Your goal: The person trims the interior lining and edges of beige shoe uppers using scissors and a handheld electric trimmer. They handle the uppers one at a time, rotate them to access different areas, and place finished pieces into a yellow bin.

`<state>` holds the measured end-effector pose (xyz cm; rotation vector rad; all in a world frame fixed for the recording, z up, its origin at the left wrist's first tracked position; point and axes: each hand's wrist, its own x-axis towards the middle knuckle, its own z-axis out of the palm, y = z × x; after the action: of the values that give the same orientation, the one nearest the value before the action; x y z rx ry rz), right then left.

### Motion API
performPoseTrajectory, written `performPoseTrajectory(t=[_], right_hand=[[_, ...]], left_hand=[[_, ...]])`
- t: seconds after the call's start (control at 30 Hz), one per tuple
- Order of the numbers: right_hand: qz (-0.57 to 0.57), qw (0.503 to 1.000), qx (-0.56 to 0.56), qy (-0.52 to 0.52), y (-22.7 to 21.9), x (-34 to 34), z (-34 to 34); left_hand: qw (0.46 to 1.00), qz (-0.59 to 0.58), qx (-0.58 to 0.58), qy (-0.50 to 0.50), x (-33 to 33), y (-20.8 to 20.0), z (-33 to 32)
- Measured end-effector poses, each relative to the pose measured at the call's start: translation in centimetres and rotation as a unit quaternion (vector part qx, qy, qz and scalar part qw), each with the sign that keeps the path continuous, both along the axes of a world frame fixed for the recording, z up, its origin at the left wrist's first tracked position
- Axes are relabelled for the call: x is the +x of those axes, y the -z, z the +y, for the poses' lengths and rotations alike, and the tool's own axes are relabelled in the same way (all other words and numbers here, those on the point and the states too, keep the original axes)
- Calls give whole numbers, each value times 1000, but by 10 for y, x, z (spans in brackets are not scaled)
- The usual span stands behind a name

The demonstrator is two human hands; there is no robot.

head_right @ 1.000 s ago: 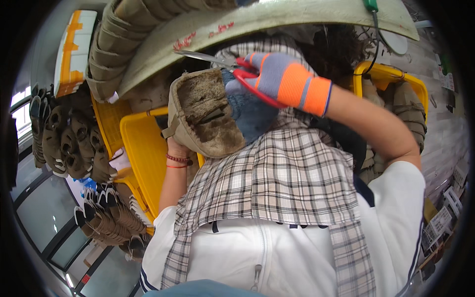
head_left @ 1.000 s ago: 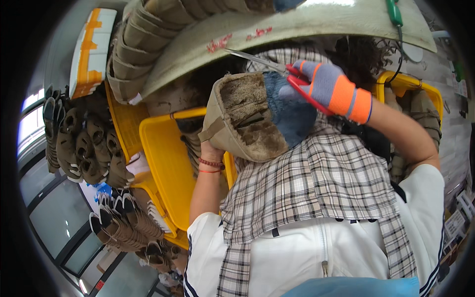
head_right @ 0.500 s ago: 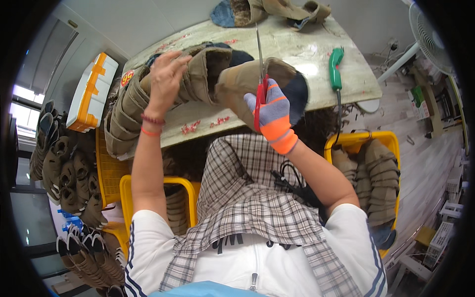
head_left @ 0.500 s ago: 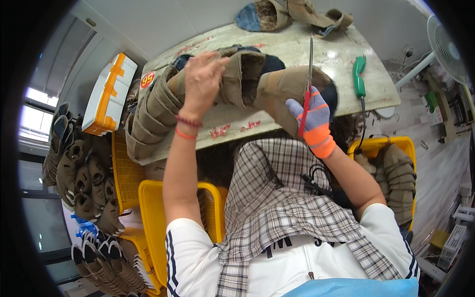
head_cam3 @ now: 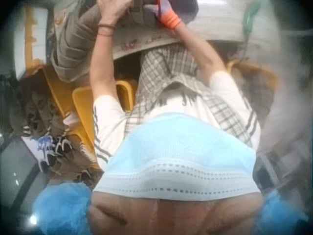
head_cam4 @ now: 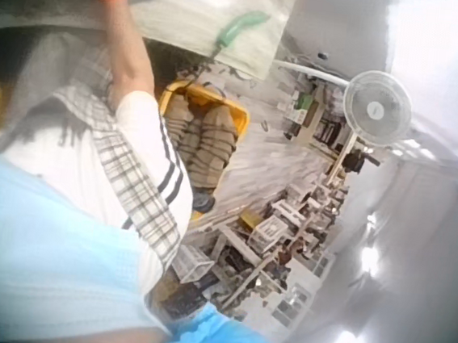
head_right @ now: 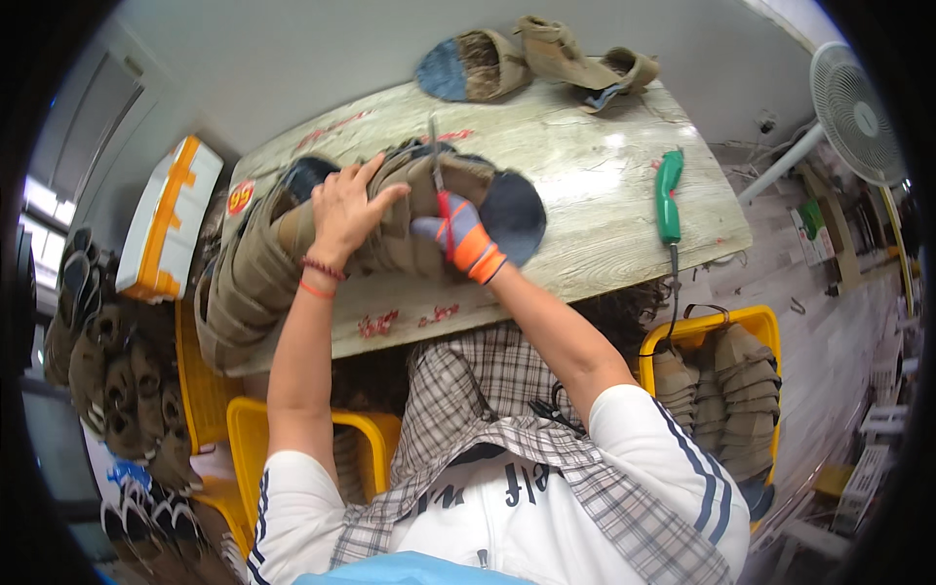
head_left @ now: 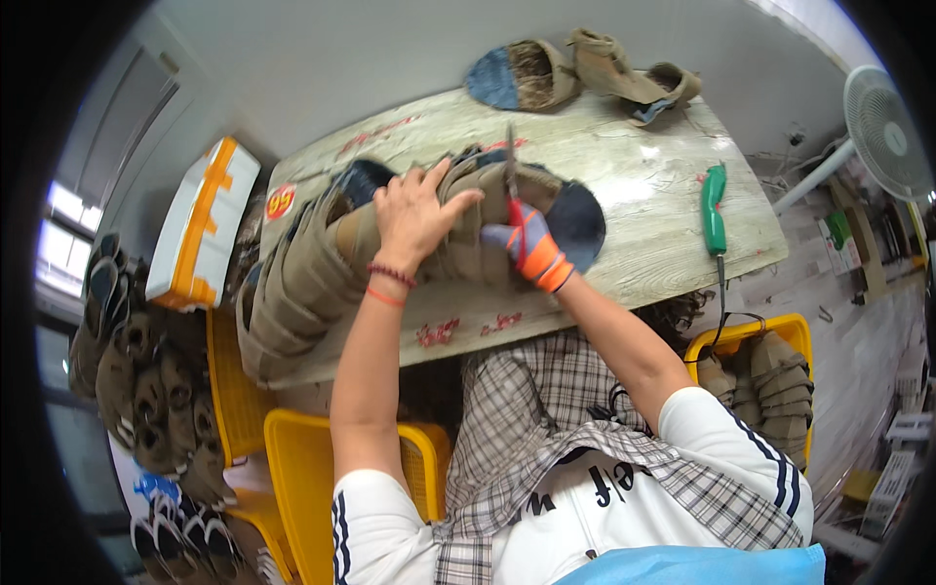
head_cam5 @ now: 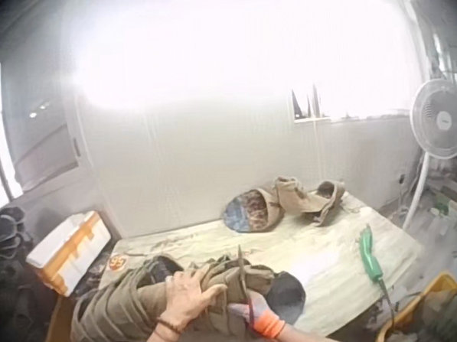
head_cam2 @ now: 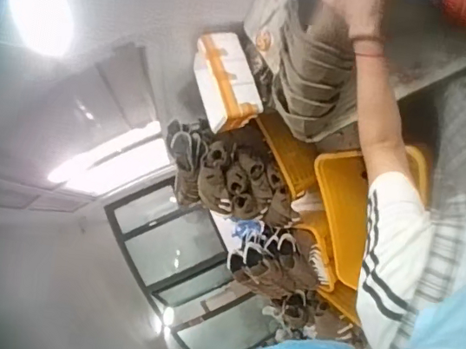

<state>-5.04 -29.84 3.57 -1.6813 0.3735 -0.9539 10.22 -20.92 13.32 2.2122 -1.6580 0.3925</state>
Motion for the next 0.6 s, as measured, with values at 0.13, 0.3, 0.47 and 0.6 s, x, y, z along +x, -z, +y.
performPoseTrajectory(t=[0.13,0.3,0.47,0.6], right_hand=[[36,998,33,-38,-2,-22,15],[65,989,121,-54,-81,-81,-45],[20,949,-117,293,-110,-58,-289],[282,852,-215,386,-110,-3,-376]], left_hand=[[1000,-2,0,0,-6,-4,-2],[997,-31,-67,19,7,10,0],[999,-3,-33,37,-3,-2,-4],[1000,-9,-17,20,1,-5,6]])
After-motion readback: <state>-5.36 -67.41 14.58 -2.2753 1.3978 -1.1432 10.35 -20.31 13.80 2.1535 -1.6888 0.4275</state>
